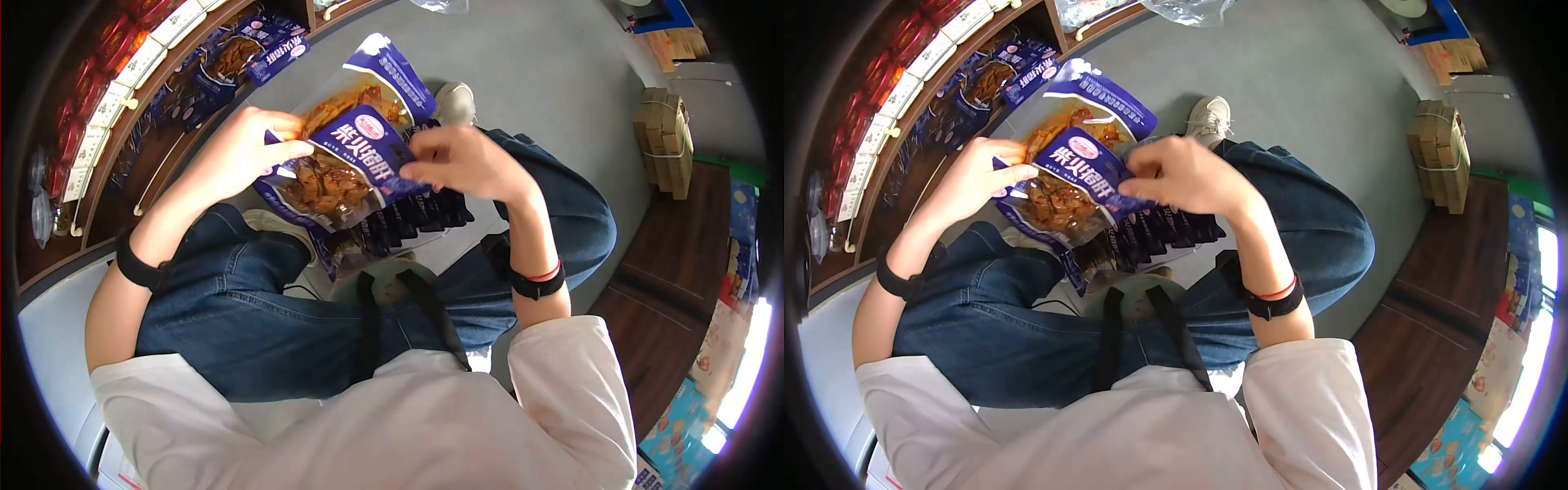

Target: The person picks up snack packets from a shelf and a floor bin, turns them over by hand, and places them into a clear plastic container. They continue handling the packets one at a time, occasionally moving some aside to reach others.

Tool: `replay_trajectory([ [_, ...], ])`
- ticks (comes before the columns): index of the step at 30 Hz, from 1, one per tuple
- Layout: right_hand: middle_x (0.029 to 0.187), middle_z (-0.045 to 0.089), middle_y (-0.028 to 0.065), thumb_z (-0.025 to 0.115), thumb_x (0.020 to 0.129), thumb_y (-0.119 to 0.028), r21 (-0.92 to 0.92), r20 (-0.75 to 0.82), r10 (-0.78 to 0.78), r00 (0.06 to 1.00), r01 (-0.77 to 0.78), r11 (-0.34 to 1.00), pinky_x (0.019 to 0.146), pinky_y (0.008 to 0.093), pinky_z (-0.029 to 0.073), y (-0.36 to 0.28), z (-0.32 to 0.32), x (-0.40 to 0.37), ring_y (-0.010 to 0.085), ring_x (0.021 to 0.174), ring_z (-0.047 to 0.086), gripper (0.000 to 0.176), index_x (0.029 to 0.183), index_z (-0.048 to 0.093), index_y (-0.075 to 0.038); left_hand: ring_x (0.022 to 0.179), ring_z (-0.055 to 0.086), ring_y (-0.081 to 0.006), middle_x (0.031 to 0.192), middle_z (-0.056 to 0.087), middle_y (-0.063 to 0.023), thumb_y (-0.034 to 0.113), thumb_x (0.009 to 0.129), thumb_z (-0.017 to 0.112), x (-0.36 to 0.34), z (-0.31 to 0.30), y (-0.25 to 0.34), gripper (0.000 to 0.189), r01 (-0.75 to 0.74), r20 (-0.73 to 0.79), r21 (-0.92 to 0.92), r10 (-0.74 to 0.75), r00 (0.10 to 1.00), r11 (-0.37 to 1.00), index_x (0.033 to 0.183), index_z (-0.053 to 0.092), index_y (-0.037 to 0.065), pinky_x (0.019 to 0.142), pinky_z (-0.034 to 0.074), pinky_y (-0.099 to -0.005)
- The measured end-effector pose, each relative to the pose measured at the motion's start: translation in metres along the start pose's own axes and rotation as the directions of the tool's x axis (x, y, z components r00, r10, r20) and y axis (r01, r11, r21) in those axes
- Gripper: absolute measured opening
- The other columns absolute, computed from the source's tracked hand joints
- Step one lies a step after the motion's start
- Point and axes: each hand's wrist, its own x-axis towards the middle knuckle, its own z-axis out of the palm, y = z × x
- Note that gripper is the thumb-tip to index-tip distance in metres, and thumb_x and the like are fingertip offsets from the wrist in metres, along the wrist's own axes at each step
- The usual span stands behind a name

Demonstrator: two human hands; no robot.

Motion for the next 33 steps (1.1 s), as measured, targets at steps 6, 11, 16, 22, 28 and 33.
replay_trajectory([
  [6, 0.067, 0.060, 0.0144, 0.055, 0.081, -0.011, 0.154, -0.005, 0.034, 0.999, -0.033, 0.988, 0.055, 0.0305, 0.047, 0.023, 0.022, -0.007, 0.0199, 0.057, 0.062, 0.015, 0.088, 0.058, 0.002, 0.054, 0.045, -0.0043, 0.067, 0.056, 0.0003, 0.021, 0.084, 0.058, -0.002, 0.007, -0.009, 0.023, 0.072, -0.064, -0.194, -0.085, 0.994, 0.978, 0.094, 0.062, 0.001, 0.047, 0.038, -0.0183],
  [11, 0.065, 0.060, 0.0169, 0.053, 0.079, -0.007, -0.098, -0.233, 0.053, 0.971, -0.077, 0.992, 0.055, 0.0317, 0.047, 0.074, 0.009, -0.013, 0.0223, 0.054, 0.062, 0.013, 0.086, 0.060, 0.002, 0.078, 0.052, -0.0043, 0.085, 0.058, -0.0001, 0.021, 0.086, 0.056, 0.008, -0.017, -0.045, 0.027, 0.027, -0.410, -0.225, -0.120, 0.904, 0.974, 0.102, 0.059, 0.000, 0.073, 0.043, -0.0197],
  [16, 0.065, 0.060, 0.0187, 0.050, 0.081, -0.007, -0.038, -0.330, 0.282, 0.901, -0.311, 0.950, 0.050, 0.0313, 0.048, 0.129, 0.000, -0.023, 0.0231, 0.050, 0.061, 0.014, 0.088, 0.056, 0.003, 0.091, 0.054, -0.0062, 0.100, 0.060, -0.0036, 0.020, 0.087, 0.055, 0.003, -0.021, -0.055, 0.033, -0.032, -0.426, -0.503, -0.215, 0.879, 0.864, 0.111, 0.055, -0.002, 0.080, 0.041, -0.0206],
  [22, 0.070, 0.061, 0.0177, 0.051, 0.080, -0.004, -0.072, -0.271, 0.363, 0.892, -0.395, 0.916, 0.048, 0.0293, 0.051, 0.134, -0.002, -0.027, 0.0209, 0.057, 0.062, 0.016, 0.093, 0.056, 0.005, 0.087, 0.053, -0.0060, 0.097, 0.060, -0.0029, 0.019, 0.086, 0.055, 0.007, -0.010, -0.050, 0.032, 0.010, -0.320, -0.404, -0.151, 0.935, 0.915, 0.110, 0.056, -0.003, 0.079, 0.040, -0.0205],
  [28, 0.070, 0.060, 0.0161, 0.052, 0.078, -0.002, -0.097, -0.307, 0.432, 0.848, -0.480, 0.872, 0.047, 0.0280, 0.053, 0.117, -0.026, -0.044, 0.0183, 0.060, 0.062, 0.020, 0.096, 0.057, 0.006, 0.086, 0.053, -0.0054, 0.097, 0.061, -0.0031, 0.019, 0.086, 0.055, 0.006, -0.011, -0.047, 0.032, 0.004, -0.285, -0.315, -0.099, 0.953, 0.949, 0.109, 0.056, -0.003, 0.079, 0.041, -0.0202],
  [33, 0.071, 0.061, 0.0189, 0.051, 0.076, -0.002, -0.157, -0.247, 0.421, 0.873, -0.465, 0.871, 0.047, 0.0301, 0.052, 0.118, -0.028, -0.047, 0.0246, 0.056, 0.063, 0.019, 0.093, 0.059, 0.004, 0.088, 0.053, -0.0054, 0.097, 0.061, -0.0028, 0.019, 0.086, 0.054, 0.009, -0.006, -0.044, 0.032, -0.032, -0.304, -0.412, -0.104, 0.947, 0.911, 0.110, 0.056, -0.003, 0.080, 0.041, -0.0207],
])
